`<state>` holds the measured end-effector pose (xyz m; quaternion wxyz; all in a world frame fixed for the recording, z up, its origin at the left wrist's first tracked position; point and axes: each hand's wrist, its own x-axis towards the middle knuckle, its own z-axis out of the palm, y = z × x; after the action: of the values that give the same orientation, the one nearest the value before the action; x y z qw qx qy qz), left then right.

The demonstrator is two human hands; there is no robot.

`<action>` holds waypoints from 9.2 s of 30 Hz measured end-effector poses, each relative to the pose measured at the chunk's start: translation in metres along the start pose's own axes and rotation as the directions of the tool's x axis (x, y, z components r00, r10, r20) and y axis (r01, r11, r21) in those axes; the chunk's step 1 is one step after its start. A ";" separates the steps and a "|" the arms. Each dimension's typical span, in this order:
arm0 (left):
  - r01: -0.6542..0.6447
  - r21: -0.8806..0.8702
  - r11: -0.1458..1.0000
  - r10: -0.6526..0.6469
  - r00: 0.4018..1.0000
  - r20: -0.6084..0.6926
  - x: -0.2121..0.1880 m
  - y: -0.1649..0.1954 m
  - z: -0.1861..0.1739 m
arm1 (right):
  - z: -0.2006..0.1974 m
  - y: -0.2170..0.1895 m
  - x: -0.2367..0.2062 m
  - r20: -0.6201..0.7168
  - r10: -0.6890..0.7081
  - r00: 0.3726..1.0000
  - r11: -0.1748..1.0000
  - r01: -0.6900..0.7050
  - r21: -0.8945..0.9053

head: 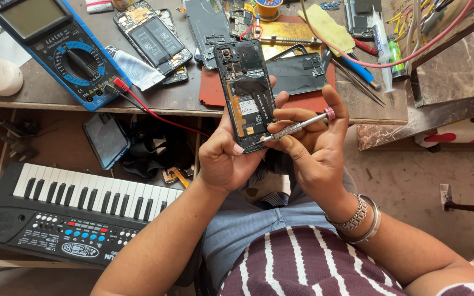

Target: The person holds a disassembled smartphone and uses a screwdriver to work on its internal components. They then power the phone on, watch the boot screen, use a blue pry tool around the phone's edge, wipe it with a cloth, and open the back cover to expose the internals.

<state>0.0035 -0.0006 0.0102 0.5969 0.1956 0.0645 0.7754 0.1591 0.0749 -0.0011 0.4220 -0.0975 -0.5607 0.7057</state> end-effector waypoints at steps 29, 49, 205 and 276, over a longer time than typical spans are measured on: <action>-0.002 -0.004 1.000 0.002 1.000 -0.012 0.000 -0.003 -0.002 | -0.001 0.000 0.000 0.014 -0.014 1.000 0.999 0.015 -0.031; -0.001 -0.017 1.000 0.000 1.000 -0.011 0.000 -0.001 0.000 | 0.000 -0.002 0.000 0.039 -0.034 0.999 0.998 0.036 -0.050; -0.127 0.024 0.992 0.129 0.989 -0.068 -0.001 -0.007 -0.009 | 0.001 0.002 0.003 0.330 -0.293 0.897 0.823 0.412 -0.392; -0.132 -0.019 0.991 0.129 0.986 -0.105 0.001 -0.012 -0.016 | 0.033 -0.052 0.048 0.437 -0.377 0.817 0.428 0.572 -0.700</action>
<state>0.0078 0.0057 -0.0086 0.5431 0.1513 0.0725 0.8227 0.1338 0.0859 0.0718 0.4488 -0.0387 -0.8632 0.2281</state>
